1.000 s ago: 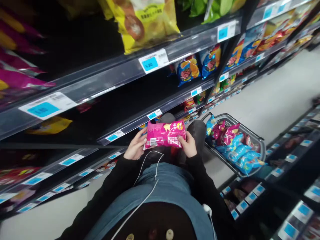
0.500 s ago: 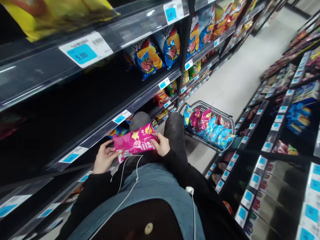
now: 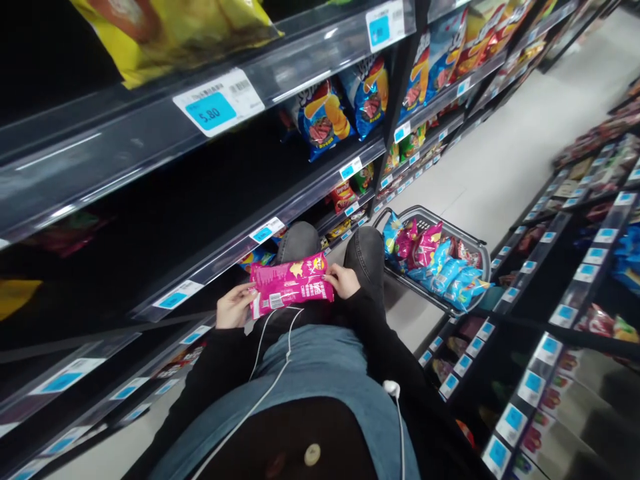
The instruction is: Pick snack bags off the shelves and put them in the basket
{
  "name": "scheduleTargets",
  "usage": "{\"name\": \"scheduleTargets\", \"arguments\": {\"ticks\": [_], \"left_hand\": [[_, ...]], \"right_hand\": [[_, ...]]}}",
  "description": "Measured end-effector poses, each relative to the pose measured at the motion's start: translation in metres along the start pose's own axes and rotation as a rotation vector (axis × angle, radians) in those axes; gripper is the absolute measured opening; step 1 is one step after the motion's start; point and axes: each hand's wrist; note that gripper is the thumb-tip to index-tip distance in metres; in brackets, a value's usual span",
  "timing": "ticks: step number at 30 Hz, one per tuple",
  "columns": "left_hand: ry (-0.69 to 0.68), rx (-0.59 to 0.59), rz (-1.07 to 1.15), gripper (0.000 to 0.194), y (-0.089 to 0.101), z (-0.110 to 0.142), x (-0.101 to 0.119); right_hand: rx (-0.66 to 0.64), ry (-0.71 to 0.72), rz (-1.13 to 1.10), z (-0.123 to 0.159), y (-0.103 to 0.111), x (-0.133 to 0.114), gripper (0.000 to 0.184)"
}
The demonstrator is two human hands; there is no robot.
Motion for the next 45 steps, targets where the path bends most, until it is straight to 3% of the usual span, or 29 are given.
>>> {"name": "scheduleTargets", "arguments": {"ticks": [5, 8, 10, 15, 20, 28, 34, 37, 41, 45], "left_hand": [[0.113, -0.162, 0.103, 0.044, -0.003, 0.010, 0.006], [0.199, -0.322, 0.176, 0.052, -0.007, 0.020, 0.017], [0.245, -0.365, 0.208, 0.052, -0.010, 0.026, 0.024], [0.283, -0.337, 0.212, 0.043, -0.017, 0.031, 0.033], [0.298, -0.304, 0.159, 0.033, -0.028, 0.032, 0.045], [0.173, -0.112, 0.121, 0.021, -0.047, 0.033, 0.053], [0.087, -0.045, 0.143, 0.017, -0.044, 0.035, 0.050], [0.134, -0.052, 0.154, 0.016, -0.037, 0.034, 0.044], [0.201, -0.082, 0.120, 0.018, -0.021, 0.033, 0.031], [0.173, -0.009, 0.069, 0.020, 0.008, 0.038, 0.013]], "right_hand": [[-0.099, 0.049, 0.040, -0.001, 0.012, -0.008, 0.016], [-0.131, 0.010, -0.182, 0.003, 0.015, -0.015, 0.026], [-0.174, -0.058, -0.366, 0.005, 0.017, -0.020, 0.034], [-0.239, -0.178, -0.593, 0.011, 0.029, -0.030, 0.041], [-0.233, -0.133, -0.508, 0.018, 0.047, -0.041, 0.038], [-0.259, -0.086, -0.504, 0.027, 0.059, -0.044, 0.033], [-0.193, -0.102, -0.523, 0.027, 0.050, -0.032, 0.029], [-0.241, -0.106, -0.553, 0.021, 0.042, -0.027, 0.028], [-0.328, -0.169, -0.678, 0.011, 0.022, -0.024, 0.026], [-0.416, -0.287, -0.709, 0.011, -0.008, -0.025, 0.030]]}}
Point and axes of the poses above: each hand's wrist, its own z-axis away from the middle knuckle, its own y-axis out of the back of the hand, x = y × z, and after that the axes turned 4 degrees about -y, right-handed
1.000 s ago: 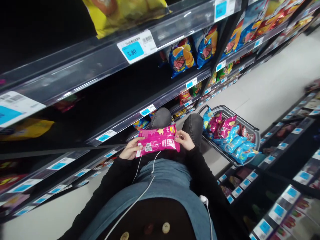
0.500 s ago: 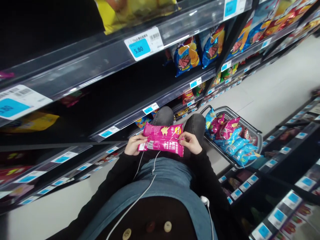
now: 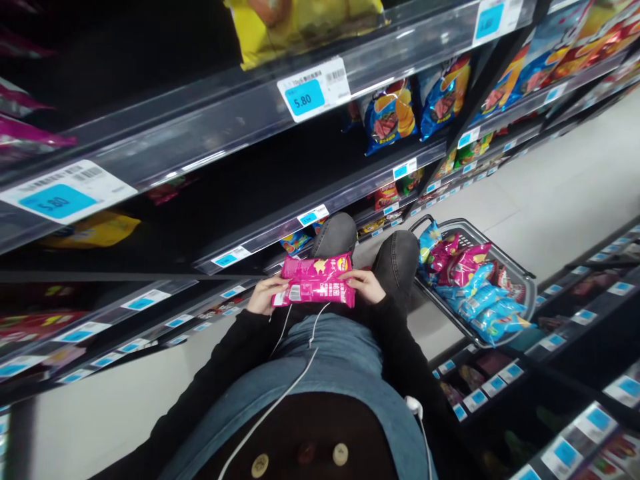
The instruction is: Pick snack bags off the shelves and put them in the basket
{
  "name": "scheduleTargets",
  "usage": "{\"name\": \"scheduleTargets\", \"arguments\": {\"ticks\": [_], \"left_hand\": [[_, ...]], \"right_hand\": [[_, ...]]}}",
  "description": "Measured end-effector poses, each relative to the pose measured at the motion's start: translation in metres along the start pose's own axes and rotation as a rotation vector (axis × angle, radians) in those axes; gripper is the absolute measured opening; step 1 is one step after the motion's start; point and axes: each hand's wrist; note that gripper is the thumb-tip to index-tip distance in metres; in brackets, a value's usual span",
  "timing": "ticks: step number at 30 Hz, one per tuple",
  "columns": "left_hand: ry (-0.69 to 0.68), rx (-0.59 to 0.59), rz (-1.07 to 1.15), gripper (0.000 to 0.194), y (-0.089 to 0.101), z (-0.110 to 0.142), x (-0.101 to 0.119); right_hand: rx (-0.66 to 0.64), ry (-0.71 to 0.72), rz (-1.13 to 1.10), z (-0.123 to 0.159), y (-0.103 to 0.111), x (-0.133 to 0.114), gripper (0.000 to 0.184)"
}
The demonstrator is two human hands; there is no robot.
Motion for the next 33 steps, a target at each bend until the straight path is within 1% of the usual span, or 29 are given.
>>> {"name": "scheduleTargets", "arguments": {"ticks": [2, 3, 4, 6, 7, 8, 10, 12, 13, 15, 18, 21, 24, 27, 30, 33], "left_hand": [[-0.004, 0.010, -0.050, 0.020, 0.019, 0.003, -0.006], [-0.011, -0.018, -0.097, 0.021, 0.028, 0.005, -0.007], [-0.023, -0.070, -0.171, 0.021, 0.035, 0.007, -0.007], [-0.098, -0.185, -0.414, 0.021, 0.043, 0.011, 0.000], [-0.165, -0.215, -0.576, 0.021, 0.042, 0.013, 0.006], [-0.244, -0.220, -0.749, 0.021, 0.038, 0.016, 0.012], [-0.399, -0.191, -1.055, 0.025, 0.023, 0.020, 0.024], [-0.498, -0.213, -1.238, 0.028, 0.006, 0.023, 0.032], [-0.534, -0.249, -1.278, 0.028, -0.002, 0.024, 0.034], [-0.606, -0.327, -1.283, 0.025, -0.012, 0.023, 0.034], [-0.690, -0.398, -1.262, 0.021, -0.016, 0.019, 0.029], [-0.782, -0.384, -1.393, 0.023, -0.016, 0.018, 0.024], [-0.950, -0.349, -1.567, 0.022, -0.019, 0.019, 0.020], [-1.066, -0.398, -1.651, 0.019, -0.021, 0.017, 0.018], [-1.077, -0.462, -1.651, 0.020, -0.022, 0.013, 0.019], [-0.995, -0.485, -1.600, 0.021, -0.026, 0.010, 0.025]], "right_hand": [[-0.026, -0.025, 0.039, -0.003, -0.011, 0.009, 0.031], [-0.045, -0.015, 0.076, -0.004, -0.016, 0.012, 0.030], [-0.066, 0.007, 0.118, -0.005, -0.021, 0.014, 0.028], [-0.099, 0.063, 0.212, -0.006, -0.026, 0.016, 0.024], [-0.102, 0.087, 0.255, -0.006, -0.028, 0.015, 0.022], [-0.090, 0.109, 0.292, -0.007, -0.029, 0.014, 0.021], [-0.050, 0.150, 0.350, -0.009, -0.029, 0.012, 0.018], [-0.022, 0.183, 0.383, -0.011, -0.028, 0.010, 0.016], [-0.016, 0.196, 0.393, -0.012, -0.028, 0.010, 0.016], [-0.009, 0.211, 0.407, -0.014, -0.027, 0.010, 0.016], [0.014, 0.232, 0.411, -0.013, -0.024, 0.011, 0.017], [0.057, 0.266, 0.437, -0.011, -0.020, 0.013, 0.018], [0.080, 0.279, 0.511, -0.008, -0.016, 0.013, 0.017], [0.083, 0.301, 0.627, -0.007, -0.011, 0.011, 0.015], [0.080, 0.359, 0.754, -0.010, -0.005, 0.008, 0.011], [0.076, 0.417, 0.867, -0.013, -0.001, 0.007, 0.009]]}}
Point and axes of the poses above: each hand's wrist, its own z-axis away from the middle knuckle, its own y-axis out of the back of the hand, x = y × z, and after that the axes turned 4 degrees about -y, right-handed
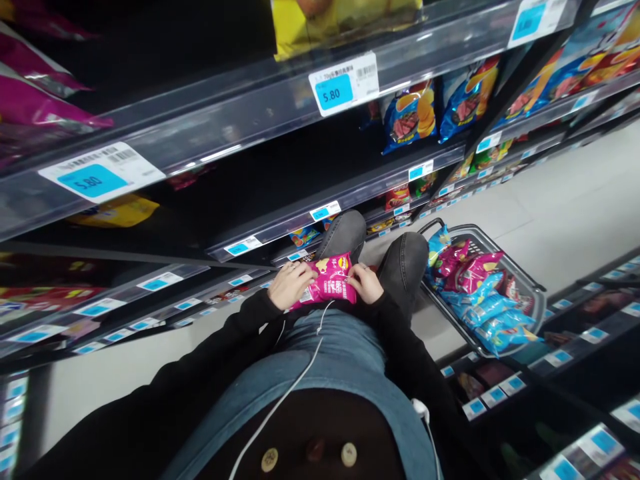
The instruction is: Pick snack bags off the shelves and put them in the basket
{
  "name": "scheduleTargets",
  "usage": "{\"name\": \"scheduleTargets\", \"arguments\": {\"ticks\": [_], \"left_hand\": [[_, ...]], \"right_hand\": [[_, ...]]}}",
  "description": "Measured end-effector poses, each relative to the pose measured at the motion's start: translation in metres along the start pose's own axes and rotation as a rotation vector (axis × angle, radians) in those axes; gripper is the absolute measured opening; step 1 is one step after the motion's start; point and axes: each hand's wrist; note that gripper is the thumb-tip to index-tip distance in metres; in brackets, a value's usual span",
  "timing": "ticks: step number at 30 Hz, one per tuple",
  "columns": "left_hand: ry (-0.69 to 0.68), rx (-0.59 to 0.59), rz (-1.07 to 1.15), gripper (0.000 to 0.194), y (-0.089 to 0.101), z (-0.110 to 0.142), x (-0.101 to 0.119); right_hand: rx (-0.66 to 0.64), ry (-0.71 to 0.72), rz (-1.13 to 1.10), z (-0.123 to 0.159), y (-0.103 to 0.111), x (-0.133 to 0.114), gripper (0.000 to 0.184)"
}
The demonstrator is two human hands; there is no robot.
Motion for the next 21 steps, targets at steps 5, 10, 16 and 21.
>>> {"name": "scheduleTargets", "arguments": {"ticks": [5, 10, 16, 21], "left_hand": [[0.061, -0.111, 0.126, 0.014, 0.012, -0.024, 0.017], [0.114, -0.188, 0.110, 0.025, 0.015, -0.057, 0.036], [-0.037, -0.303, 0.018, 0.019, 0.011, -0.072, 0.041], [-0.160, -0.199, -0.105, 0.021, 0.008, -0.066, 0.044]], "right_hand": [[0.022, -0.005, 0.135, -0.003, -0.003, 0.005, 0.010], [0.031, 0.000, 0.165, -0.003, -0.001, 0.007, 0.010], [-0.085, -0.018, 0.041, 0.001, 0.013, 0.013, 0.007], [-0.077, -0.086, -0.092, 0.006, 0.016, 0.011, 0.007]]}}
Point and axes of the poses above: each hand's wrist, its own z-axis away from the middle knuckle, its own y-axis out of the back of the hand, x = y × z, and after that the axes turned 4 degrees about -y, right-handed
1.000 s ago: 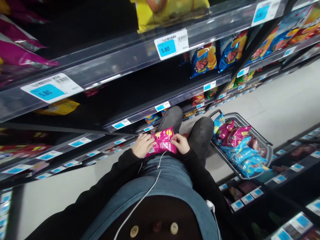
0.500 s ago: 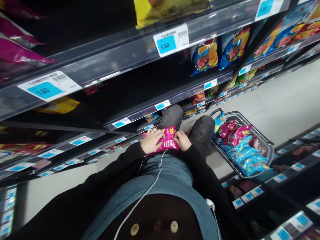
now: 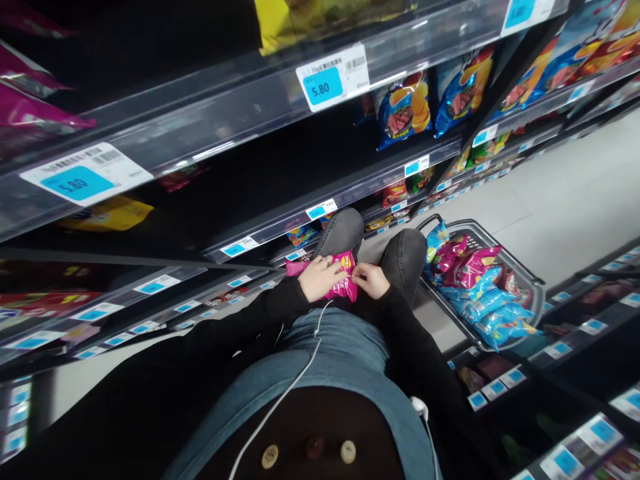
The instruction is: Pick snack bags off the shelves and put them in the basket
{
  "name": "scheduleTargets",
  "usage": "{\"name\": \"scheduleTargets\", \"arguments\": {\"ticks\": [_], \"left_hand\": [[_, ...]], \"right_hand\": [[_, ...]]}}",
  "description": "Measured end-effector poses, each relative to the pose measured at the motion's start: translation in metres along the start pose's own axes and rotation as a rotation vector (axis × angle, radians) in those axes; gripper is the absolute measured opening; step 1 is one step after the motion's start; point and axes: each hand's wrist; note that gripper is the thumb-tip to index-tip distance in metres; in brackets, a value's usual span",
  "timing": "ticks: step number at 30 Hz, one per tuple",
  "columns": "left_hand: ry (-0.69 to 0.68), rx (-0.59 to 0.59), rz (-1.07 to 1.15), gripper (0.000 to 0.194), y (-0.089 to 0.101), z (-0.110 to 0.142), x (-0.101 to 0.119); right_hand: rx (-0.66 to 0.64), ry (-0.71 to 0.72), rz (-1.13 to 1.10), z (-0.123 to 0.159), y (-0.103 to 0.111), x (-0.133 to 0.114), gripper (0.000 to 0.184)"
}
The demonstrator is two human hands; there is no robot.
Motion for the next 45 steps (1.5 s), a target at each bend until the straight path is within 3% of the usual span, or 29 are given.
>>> {"name": "scheduleTargets", "arguments": {"ticks": [6, 11, 15, 18, 21, 28, 31, 34, 37, 41, 45], "left_hand": [[-0.033, 0.125, -0.009, 0.024, -0.010, 0.012, -0.004], [-0.100, 0.191, 0.068, 0.025, -0.020, 0.014, -0.006], [-0.151, 0.178, 0.083, 0.025, -0.024, 0.010, -0.005], [-0.164, 0.167, 0.086, 0.026, -0.026, 0.007, -0.006], [-0.179, 0.143, 0.083, 0.027, -0.026, 0.006, -0.009], [-0.209, 0.115, 0.055, 0.031, -0.023, 0.009, -0.013], [-0.245, 0.165, 0.052, 0.031, -0.029, 0.009, -0.008], [-0.260, 0.211, 0.075, 0.029, -0.036, 0.011, -0.001], [-0.201, 0.238, 0.094, 0.028, -0.035, 0.016, 0.005], [-0.006, 0.280, 0.032, 0.026, -0.025, 0.024, 0.012], [0.182, 0.242, -0.025, 0.026, -0.018, 0.028, 0.018]], "right_hand": [[0.241, 0.079, 0.094, 0.012, -0.019, 0.000, 0.011], [0.178, 0.135, 0.265, 0.014, -0.021, 0.005, 0.011], [0.117, 0.142, 0.254, 0.012, -0.015, 0.008, 0.008], [0.147, 0.126, 0.212, 0.012, -0.017, 0.010, 0.010], [0.233, 0.059, 0.078, 0.016, -0.022, 0.012, 0.013], [0.353, -0.225, -0.465, 0.020, -0.035, 0.014, 0.027], [0.329, -0.362, -0.472, 0.015, -0.036, 0.019, 0.036], [0.244, -0.365, -0.425, 0.011, -0.035, 0.023, 0.034], [0.248, -0.340, -0.486, 0.012, -0.034, 0.021, 0.029], [0.336, -0.403, -0.662, 0.011, -0.043, 0.012, 0.030], [0.349, -0.448, -0.813, 0.004, -0.053, 0.002, 0.032]]}}
Point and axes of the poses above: each hand's wrist, its own z-axis away from the middle knuckle, its own y-axis out of the back of the hand, x = y × z, and after that the axes turned 4 degrees about -y, right-handed
